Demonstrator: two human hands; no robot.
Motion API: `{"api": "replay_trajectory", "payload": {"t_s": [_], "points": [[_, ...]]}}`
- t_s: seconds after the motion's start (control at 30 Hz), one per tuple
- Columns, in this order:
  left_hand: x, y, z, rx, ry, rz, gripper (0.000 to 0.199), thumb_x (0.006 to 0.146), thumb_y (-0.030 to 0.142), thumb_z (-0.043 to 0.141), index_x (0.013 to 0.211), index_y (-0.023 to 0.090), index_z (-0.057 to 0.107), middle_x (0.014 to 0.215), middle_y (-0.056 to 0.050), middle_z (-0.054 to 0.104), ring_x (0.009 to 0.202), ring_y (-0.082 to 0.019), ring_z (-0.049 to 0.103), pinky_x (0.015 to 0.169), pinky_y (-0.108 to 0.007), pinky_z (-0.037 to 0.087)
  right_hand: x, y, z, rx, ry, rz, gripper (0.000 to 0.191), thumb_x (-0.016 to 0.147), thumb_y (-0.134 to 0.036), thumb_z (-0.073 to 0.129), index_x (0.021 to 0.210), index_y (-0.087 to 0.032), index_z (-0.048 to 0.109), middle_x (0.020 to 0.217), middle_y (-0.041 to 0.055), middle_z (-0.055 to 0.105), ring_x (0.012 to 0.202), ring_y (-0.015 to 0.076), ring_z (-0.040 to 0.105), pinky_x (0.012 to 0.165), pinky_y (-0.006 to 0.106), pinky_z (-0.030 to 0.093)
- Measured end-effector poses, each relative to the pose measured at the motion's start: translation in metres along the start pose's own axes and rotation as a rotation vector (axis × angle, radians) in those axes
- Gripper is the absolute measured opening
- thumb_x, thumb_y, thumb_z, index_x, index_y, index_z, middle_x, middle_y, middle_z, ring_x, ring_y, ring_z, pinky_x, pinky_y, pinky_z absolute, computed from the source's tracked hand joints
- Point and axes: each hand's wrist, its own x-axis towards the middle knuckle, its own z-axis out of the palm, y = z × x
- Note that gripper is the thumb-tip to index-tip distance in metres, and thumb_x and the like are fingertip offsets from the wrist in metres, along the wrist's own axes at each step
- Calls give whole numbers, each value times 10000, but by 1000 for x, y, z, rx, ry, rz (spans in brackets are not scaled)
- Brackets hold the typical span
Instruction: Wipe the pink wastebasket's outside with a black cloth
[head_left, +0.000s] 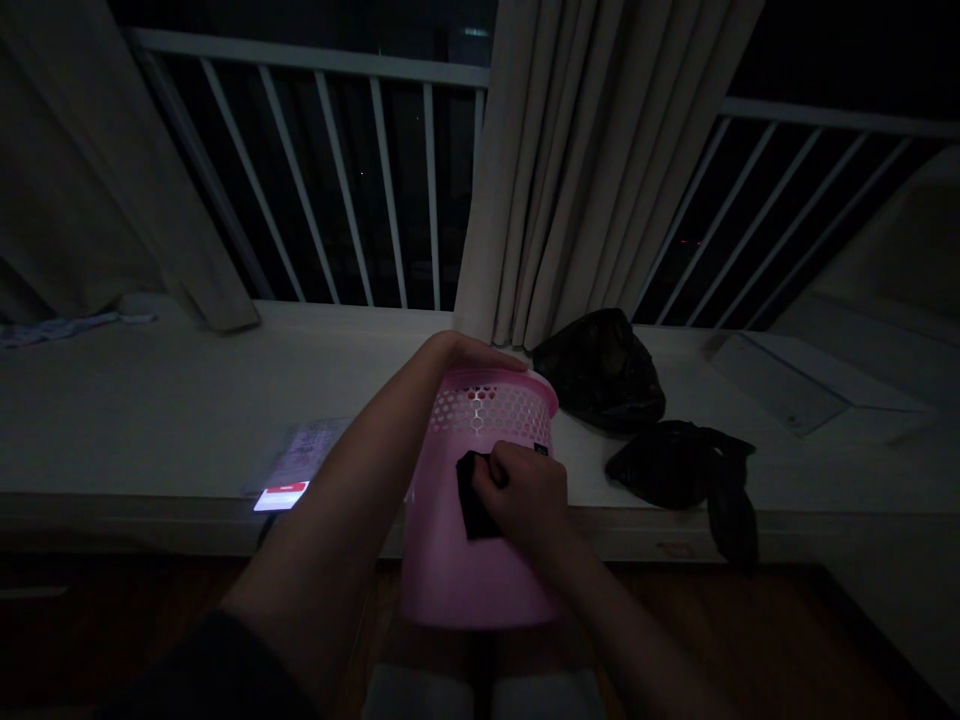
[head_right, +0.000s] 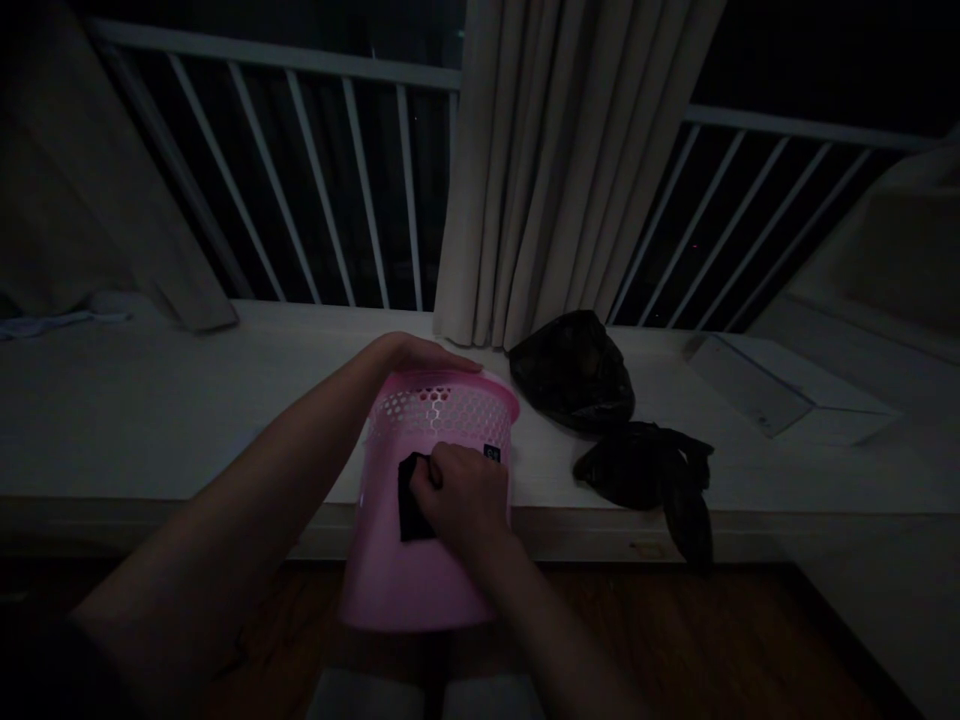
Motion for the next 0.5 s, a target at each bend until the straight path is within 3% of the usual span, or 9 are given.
{"api": "replay_trajectory", "payload": {"t_s": [0.4,0.5], "points": [[6,-3,-5,0,-54,-23,714,662,776,540,1080,218,694,917,-94,728,1013,-291,641,840,-338,478,-1,2,-1,40,16,37,248,803,-264,566,574,-197,501,534,-27,555,504,99,464,539,280,197],[8,-3,-7,30,-16,29,683,655,749,571,1080,229,697,936,-94,728,1020,-293,636,845,-343,478,-1,2,-1,55,27,36,254,806,-262,558,570,-196,491,527,-28,544,500,97,454,540,276,199]]}}
